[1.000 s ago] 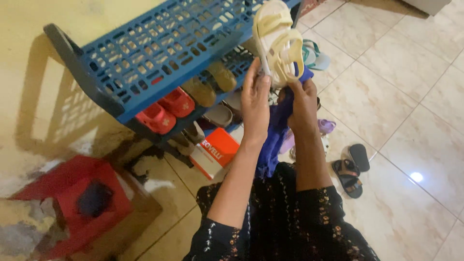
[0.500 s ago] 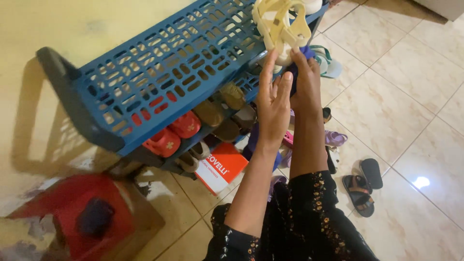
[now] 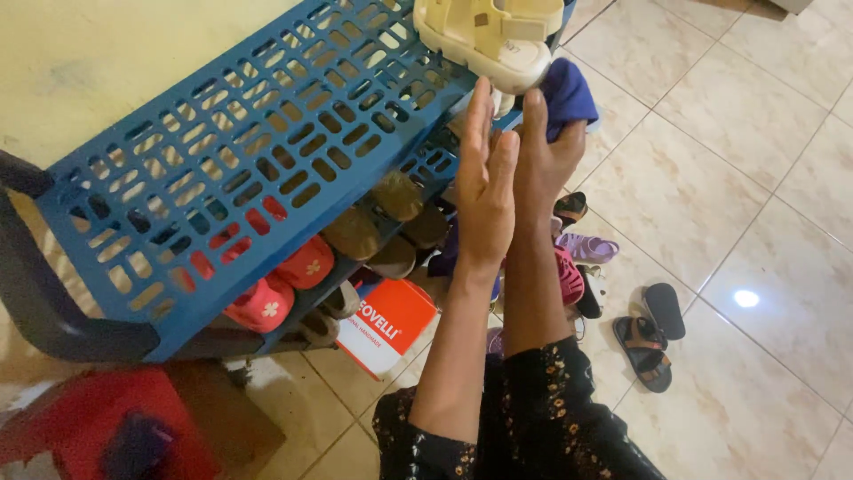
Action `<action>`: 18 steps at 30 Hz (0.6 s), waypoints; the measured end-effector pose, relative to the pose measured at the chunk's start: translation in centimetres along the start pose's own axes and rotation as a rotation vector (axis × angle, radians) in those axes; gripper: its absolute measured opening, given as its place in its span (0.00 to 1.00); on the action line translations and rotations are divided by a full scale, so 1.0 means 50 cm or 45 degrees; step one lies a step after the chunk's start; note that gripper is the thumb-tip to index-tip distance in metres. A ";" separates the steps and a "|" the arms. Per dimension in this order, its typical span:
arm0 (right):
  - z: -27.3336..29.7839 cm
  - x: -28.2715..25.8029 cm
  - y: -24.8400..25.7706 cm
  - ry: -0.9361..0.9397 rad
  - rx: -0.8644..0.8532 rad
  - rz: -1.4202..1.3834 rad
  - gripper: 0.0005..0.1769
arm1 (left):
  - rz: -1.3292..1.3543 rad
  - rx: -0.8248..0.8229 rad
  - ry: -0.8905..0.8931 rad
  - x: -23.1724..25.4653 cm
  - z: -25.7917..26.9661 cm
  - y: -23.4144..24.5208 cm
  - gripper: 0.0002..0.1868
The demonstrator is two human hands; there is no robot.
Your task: The person sits on the floor and wipes a cream-colored sandal with a blue cloth, cleaning the straps and sole. The sandal is then placed back on a blue plastic shoe rack.
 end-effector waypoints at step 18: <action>-0.060 0.011 -0.065 0.011 -0.137 0.523 0.22 | 0.008 0.000 -0.016 -0.021 -0.029 0.023 0.34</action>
Point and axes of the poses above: each hand's wrist, its own z-axis away from the middle knuckle, its own y-axis out of the back of the hand, x = y × z, the point moved 10 cm from there along -z, towards the middle knuckle, and after that the axes turned 3 degrees about -x, right-handed, at the moved point
